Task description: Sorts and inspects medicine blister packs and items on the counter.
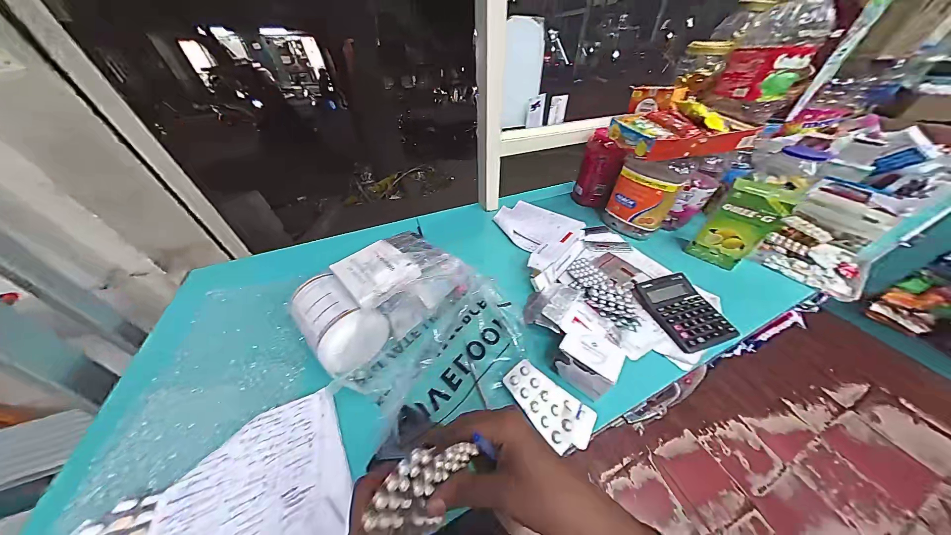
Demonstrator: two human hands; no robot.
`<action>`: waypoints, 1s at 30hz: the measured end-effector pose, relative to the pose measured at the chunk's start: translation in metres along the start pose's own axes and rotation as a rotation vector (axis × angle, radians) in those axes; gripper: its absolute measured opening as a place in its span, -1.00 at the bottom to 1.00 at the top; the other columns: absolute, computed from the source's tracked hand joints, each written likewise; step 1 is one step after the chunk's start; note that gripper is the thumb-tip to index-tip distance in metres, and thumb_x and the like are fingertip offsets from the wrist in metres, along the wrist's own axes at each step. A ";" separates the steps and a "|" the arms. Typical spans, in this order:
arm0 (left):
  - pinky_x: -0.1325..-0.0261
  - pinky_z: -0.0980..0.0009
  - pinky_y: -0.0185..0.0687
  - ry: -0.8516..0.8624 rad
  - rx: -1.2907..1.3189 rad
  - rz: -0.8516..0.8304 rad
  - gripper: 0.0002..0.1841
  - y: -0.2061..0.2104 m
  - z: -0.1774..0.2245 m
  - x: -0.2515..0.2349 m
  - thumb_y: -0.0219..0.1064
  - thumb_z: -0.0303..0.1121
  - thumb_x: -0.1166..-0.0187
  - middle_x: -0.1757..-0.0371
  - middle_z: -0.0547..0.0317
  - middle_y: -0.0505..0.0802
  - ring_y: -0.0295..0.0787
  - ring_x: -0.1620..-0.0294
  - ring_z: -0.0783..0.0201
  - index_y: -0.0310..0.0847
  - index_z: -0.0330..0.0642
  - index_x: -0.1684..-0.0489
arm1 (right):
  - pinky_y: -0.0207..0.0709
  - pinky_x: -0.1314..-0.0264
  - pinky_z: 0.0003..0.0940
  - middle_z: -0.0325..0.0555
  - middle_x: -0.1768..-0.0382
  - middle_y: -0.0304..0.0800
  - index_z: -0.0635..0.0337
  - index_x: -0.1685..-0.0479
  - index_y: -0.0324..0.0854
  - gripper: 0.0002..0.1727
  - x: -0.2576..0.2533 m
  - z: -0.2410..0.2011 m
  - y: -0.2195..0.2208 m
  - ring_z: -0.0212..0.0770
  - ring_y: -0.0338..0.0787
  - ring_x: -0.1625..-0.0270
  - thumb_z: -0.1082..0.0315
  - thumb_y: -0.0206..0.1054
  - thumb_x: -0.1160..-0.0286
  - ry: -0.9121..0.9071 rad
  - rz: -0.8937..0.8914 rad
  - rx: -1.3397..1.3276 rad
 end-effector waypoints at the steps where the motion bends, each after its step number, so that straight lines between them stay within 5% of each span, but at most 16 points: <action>1: -0.17 0.27 0.73 0.025 0.004 -0.018 -0.55 0.013 0.009 -0.012 0.19 -0.43 -0.71 -0.01 -0.27 0.80 0.81 -0.02 0.30 0.31 -0.75 -0.33 | 0.68 -0.11 -0.56 -0.10 0.07 0.91 0.35 -0.04 0.81 -0.69 0.009 0.000 -0.019 -0.51 0.82 0.01 0.38 0.57 -0.37 0.005 0.043 -0.006; 3: -0.02 0.33 0.82 0.111 0.043 -0.035 -0.41 0.039 0.028 -0.033 0.30 -0.37 -0.67 -0.04 -0.11 0.86 0.87 0.10 0.40 0.16 -0.66 -0.48 | 0.71 0.06 -0.62 -0.32 0.25 0.92 0.25 0.10 0.82 -0.79 0.026 -0.006 -0.063 -0.61 0.82 0.18 0.39 0.58 -0.34 0.014 0.151 -0.002; 4: 0.23 0.48 0.79 0.151 0.073 -0.043 -0.36 0.052 0.038 -0.043 0.35 -0.32 -0.65 -0.08 0.05 0.89 0.83 0.30 0.53 0.10 -0.53 -0.52 | 0.72 0.14 -0.65 -0.44 0.31 0.91 0.15 0.16 0.83 -0.84 0.034 -0.010 -0.092 -0.66 0.82 0.24 0.38 0.58 -0.32 0.037 0.228 0.037; 5: 0.48 0.61 0.59 0.180 0.106 -0.047 -0.33 0.062 0.047 -0.054 0.40 -0.28 -0.62 -0.14 0.16 0.89 0.65 0.51 0.64 0.09 -0.40 -0.55 | 0.69 0.21 -0.69 -0.54 0.37 0.89 0.07 0.22 0.83 -0.88 0.041 -0.015 -0.127 -0.70 0.78 0.31 0.37 0.58 -0.30 0.069 0.325 0.111; 7: 0.61 0.70 0.28 0.220 0.054 0.011 -0.34 0.067 0.060 -0.068 0.44 -0.20 -0.58 -0.28 0.24 0.85 0.36 0.65 0.70 0.17 -0.26 -0.54 | 0.60 0.34 -0.70 -0.56 0.47 0.82 0.06 0.30 0.78 -0.89 0.049 -0.016 -0.208 -0.71 0.70 0.44 0.37 0.57 -0.24 0.161 0.533 0.307; 10: 0.60 0.49 0.44 0.281 -0.409 0.401 -0.47 0.032 0.077 -0.073 0.41 -0.04 -0.59 -0.17 0.04 0.87 0.53 0.63 0.40 0.57 -0.26 -0.35 | 0.61 0.18 -0.44 -0.22 0.31 0.80 0.32 0.00 0.71 -0.72 0.041 0.021 -0.305 -0.51 0.70 0.34 0.34 0.54 -0.42 0.434 0.559 0.487; 12: 0.60 0.28 0.62 0.259 -0.757 0.578 -0.43 0.009 0.090 -0.078 0.44 0.01 -0.51 -0.20 -0.12 0.84 0.80 0.48 0.13 0.62 -0.28 -0.30 | 0.55 0.20 -0.36 -0.11 0.29 0.74 0.34 -0.04 0.70 -0.68 0.033 0.053 -0.341 -0.42 0.62 0.35 0.29 0.53 -0.48 0.594 0.460 0.551; 15: 0.63 0.11 0.64 0.063 -1.051 0.497 -0.18 -0.006 0.081 -0.104 0.71 -0.04 -0.11 -0.42 -0.36 0.65 0.76 0.61 -0.02 0.62 -0.22 -0.46 | 0.52 0.07 -0.14 0.08 0.19 0.74 0.37 -0.13 0.66 -0.62 0.023 0.079 -0.363 -0.21 0.62 0.25 0.24 0.49 -0.53 0.751 0.285 0.670; 18: 0.55 0.02 0.67 -0.009 -1.150 0.390 -0.46 -0.011 0.061 -0.127 0.63 -0.27 -0.26 -0.12 -0.32 0.79 0.79 0.56 -0.11 0.72 -0.26 -0.27 | 0.45 -0.26 0.37 0.49 -0.13 0.72 0.44 -0.28 0.64 -0.46 0.022 0.064 -0.379 0.36 0.71 -0.16 0.15 0.52 -0.52 0.716 0.337 0.906; 20: 0.61 0.05 0.63 0.091 -1.168 0.484 -0.78 -0.020 0.063 -0.129 0.43 -0.36 -0.45 0.29 -0.13 0.84 0.79 0.58 -0.09 0.80 -0.28 0.08 | 0.33 -0.24 0.67 0.76 -0.26 0.53 0.57 -0.31 0.59 -0.37 0.021 0.024 -0.350 0.71 0.58 -0.29 0.18 0.56 -0.47 0.509 0.454 1.059; 22: 0.61 0.10 0.63 0.156 -1.138 0.589 -0.82 -0.026 0.069 -0.126 0.31 -0.37 -0.54 0.45 -0.02 0.83 0.82 0.56 -0.04 0.82 -0.25 0.20 | 0.47 -0.09 0.62 0.64 -0.07 0.69 0.53 -0.13 0.70 -0.56 0.014 -0.011 -0.272 0.63 0.72 -0.11 0.26 0.48 -0.52 0.225 0.435 1.083; 26: 0.59 0.17 0.66 0.254 -1.024 0.627 -0.83 -0.023 0.079 -0.124 0.30 -0.44 -0.54 0.48 0.01 0.84 0.84 0.54 0.03 0.83 -0.26 0.16 | 0.75 0.20 0.16 0.07 0.22 0.90 0.24 0.18 0.87 -0.86 -0.028 0.000 -0.085 0.11 0.92 0.20 0.48 0.44 -0.35 -0.074 0.134 0.890; 30: 0.50 0.22 0.74 0.337 -0.886 0.615 -0.83 -0.022 0.082 -0.113 0.31 -0.44 -0.54 0.42 0.02 0.86 0.87 0.47 0.09 0.84 -0.28 0.19 | 0.70 0.29 0.23 0.38 0.08 0.84 0.44 -0.01 0.77 -0.70 -0.102 0.038 -0.036 0.34 0.89 0.22 0.40 0.44 -0.39 -0.135 0.255 0.985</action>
Point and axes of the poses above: each hand's wrist, its own x-axis away from the middle knuckle, its own y-axis out of the palm, z = x × y, the point moved 9 cm from there along -x, towards the middle knuckle
